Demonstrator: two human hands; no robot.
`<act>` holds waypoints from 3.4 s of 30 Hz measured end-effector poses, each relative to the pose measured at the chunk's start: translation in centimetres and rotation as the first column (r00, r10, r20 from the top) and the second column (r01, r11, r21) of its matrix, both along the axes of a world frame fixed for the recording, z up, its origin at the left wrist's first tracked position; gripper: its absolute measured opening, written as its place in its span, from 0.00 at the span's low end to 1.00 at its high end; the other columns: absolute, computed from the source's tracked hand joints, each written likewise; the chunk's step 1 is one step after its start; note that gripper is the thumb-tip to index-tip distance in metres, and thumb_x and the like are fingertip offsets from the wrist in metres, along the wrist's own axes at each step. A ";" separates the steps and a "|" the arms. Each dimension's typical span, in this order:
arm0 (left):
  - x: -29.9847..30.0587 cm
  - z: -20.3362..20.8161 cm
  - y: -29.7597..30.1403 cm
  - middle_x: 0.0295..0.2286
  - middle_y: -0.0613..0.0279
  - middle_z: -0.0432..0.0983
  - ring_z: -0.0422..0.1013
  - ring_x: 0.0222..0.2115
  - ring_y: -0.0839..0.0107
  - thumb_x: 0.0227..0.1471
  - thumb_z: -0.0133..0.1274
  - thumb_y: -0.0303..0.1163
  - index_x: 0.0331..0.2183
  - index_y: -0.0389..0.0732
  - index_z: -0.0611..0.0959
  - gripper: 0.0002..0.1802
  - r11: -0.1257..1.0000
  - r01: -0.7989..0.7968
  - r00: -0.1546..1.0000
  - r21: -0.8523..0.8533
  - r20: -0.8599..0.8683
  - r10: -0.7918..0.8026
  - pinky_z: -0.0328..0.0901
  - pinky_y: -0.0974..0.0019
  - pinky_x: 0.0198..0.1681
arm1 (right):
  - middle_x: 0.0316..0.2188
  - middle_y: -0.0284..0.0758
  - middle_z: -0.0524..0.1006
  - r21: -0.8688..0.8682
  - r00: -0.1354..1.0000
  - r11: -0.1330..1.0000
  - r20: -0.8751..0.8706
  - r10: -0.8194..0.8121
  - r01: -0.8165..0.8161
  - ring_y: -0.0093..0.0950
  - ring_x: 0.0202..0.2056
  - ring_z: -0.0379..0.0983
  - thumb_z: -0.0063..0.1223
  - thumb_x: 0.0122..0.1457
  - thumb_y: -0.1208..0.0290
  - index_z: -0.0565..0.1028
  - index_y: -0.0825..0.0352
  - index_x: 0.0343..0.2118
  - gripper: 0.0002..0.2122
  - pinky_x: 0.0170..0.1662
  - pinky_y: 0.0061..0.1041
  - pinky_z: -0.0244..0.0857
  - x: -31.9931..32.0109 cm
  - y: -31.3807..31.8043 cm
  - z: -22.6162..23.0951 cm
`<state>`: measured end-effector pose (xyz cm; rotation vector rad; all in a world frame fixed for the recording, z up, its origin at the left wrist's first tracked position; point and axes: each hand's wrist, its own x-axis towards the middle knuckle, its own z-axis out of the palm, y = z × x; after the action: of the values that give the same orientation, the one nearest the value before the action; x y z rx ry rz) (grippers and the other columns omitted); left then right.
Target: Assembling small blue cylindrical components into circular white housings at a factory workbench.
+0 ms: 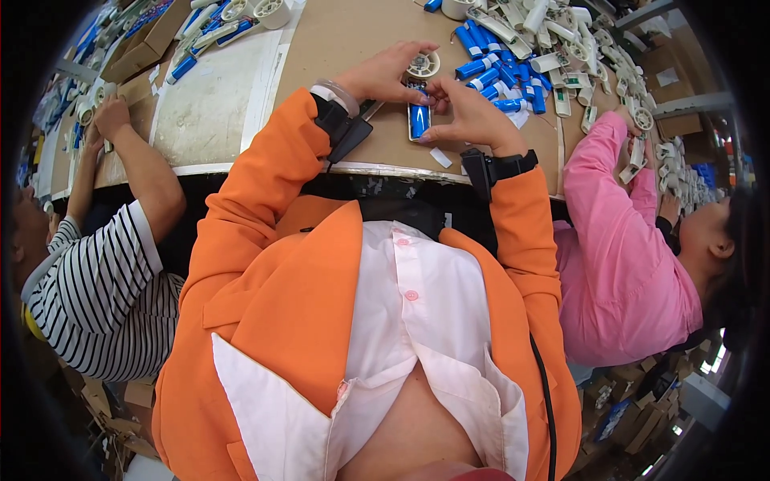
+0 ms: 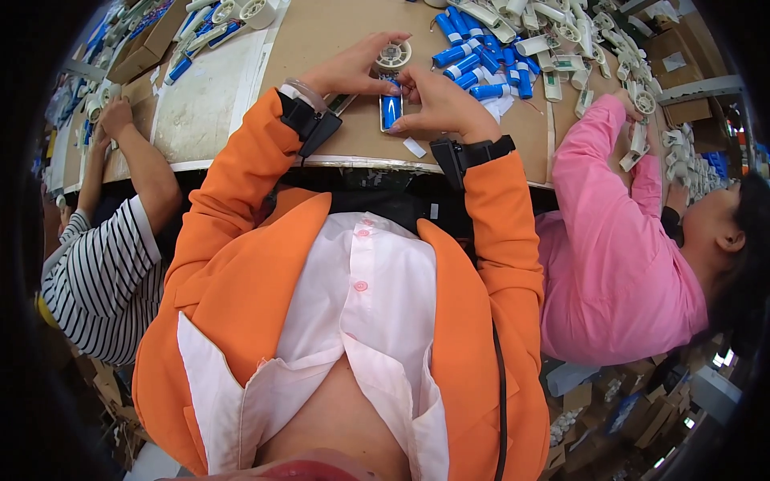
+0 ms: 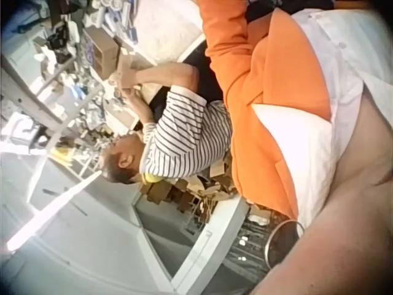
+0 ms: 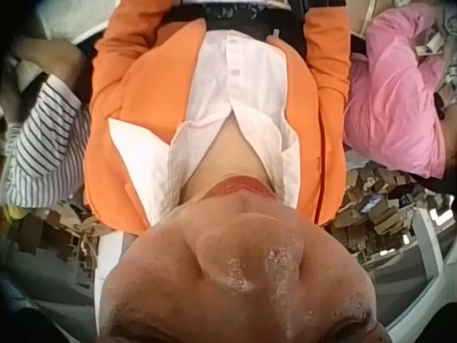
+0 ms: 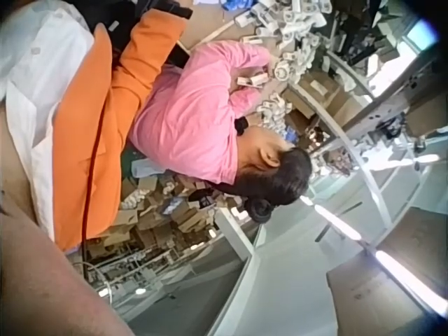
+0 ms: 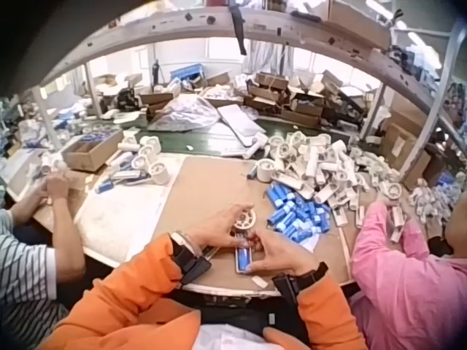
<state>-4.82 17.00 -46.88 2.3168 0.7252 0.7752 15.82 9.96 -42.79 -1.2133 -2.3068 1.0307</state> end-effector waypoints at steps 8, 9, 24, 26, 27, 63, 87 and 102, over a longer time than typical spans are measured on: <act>0.3 0.5 -0.4 0.51 0.50 0.62 0.61 0.53 0.56 0.35 0.66 0.35 0.57 0.43 0.62 0.46 0.999 -0.055 0.997 -0.002 -0.053 0.054 0.56 0.62 0.56 | 0.31 0.33 0.74 -0.028 0.989 0.992 -0.072 -0.129 0.127 0.22 0.33 0.71 0.63 0.49 0.69 0.68 0.70 0.42 0.20 0.39 0.22 0.67 -0.3 0.5 -1.9; 0.3 0.5 -0.5 0.51 0.50 0.62 0.61 0.53 0.56 0.35 0.66 0.35 0.56 0.43 0.62 0.46 0.998 -0.060 0.997 -0.002 -0.054 0.060 0.57 0.62 0.56 | 0.31 0.33 0.74 -0.011 0.988 0.992 -0.088 -0.128 0.127 0.22 0.33 0.72 0.62 0.50 0.71 0.69 0.70 0.42 0.18 0.39 0.22 0.68 -0.3 0.4 -1.8; 0.3 0.2 -0.2 0.50 0.49 0.65 0.60 0.53 0.53 0.32 0.68 0.42 0.55 0.43 0.65 0.47 0.996 -0.082 0.996 -0.017 -0.017 0.082 0.56 0.58 0.56 | 0.31 0.34 0.75 0.279 0.980 0.939 -0.035 -0.196 0.198 0.25 0.27 0.71 0.53 0.47 0.80 0.72 0.66 0.44 0.18 0.32 0.23 0.66 0.9 -0.3 -0.4; 0.4 0.4 -0.3 0.51 0.50 0.63 0.60 0.53 0.55 0.34 0.67 0.39 0.56 0.43 0.64 0.47 0.996 -0.083 0.996 -0.023 -0.045 0.082 0.56 0.60 0.57 | 0.29 0.33 0.74 0.399 0.980 0.905 0.065 -0.186 0.145 0.26 0.27 0.71 0.53 0.48 0.79 0.73 0.65 0.43 0.16 0.31 0.24 0.66 1.2 0.0 -0.5; 0.4 0.5 -0.3 0.51 0.51 0.63 0.60 0.53 0.56 0.35 0.67 0.38 0.56 0.43 0.63 0.47 0.996 -0.084 0.995 -0.026 -0.059 0.082 0.56 0.62 0.57 | 0.28 0.33 0.73 0.455 0.976 0.883 0.115 -0.184 0.113 0.26 0.27 0.71 0.53 0.48 0.79 0.73 0.64 0.42 0.15 0.31 0.24 0.66 1.3 0.1 -0.6; 0.4 0.3 -0.1 0.50 0.49 0.65 0.60 0.52 0.51 0.31 0.68 0.43 0.55 0.44 0.65 0.48 0.998 -0.066 0.997 0.005 -0.034 0.067 0.56 0.57 0.56 | 0.23 0.33 0.77 0.096 0.910 0.927 -0.250 -0.331 0.363 0.23 0.25 0.72 0.56 0.53 0.73 0.77 0.68 0.33 0.06 0.31 0.22 0.66 -0.4 1.4 -2.7; 0.4 0.6 -0.2 0.51 0.50 0.63 0.59 0.53 0.53 0.35 0.67 0.38 0.57 0.43 0.62 0.48 0.998 -0.065 0.993 0.003 -0.102 0.065 0.55 0.59 0.57 | 0.30 0.33 0.73 0.679 0.988 0.728 0.024 -0.151 0.095 0.34 0.35 0.70 0.55 0.50 0.76 0.74 0.63 0.29 0.04 0.34 0.30 0.67 -0.3 1.0 -2.1; 0.4 0.1 0.1 0.50 0.49 0.65 0.60 0.52 0.50 0.32 0.68 0.44 0.56 0.45 0.64 0.49 0.997 -0.069 0.996 0.017 -0.063 0.070 0.55 0.57 0.56 | 0.30 0.33 0.73 0.755 0.991 0.655 0.069 -0.114 0.023 0.34 0.34 0.70 0.55 0.48 0.78 0.74 0.64 0.30 0.06 0.34 0.29 0.66 -0.6 1.0 -2.0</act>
<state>-4.39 17.15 -46.77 2.3502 0.8345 0.7422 15.20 10.93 -44.82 -0.9779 -2.3369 -0.0962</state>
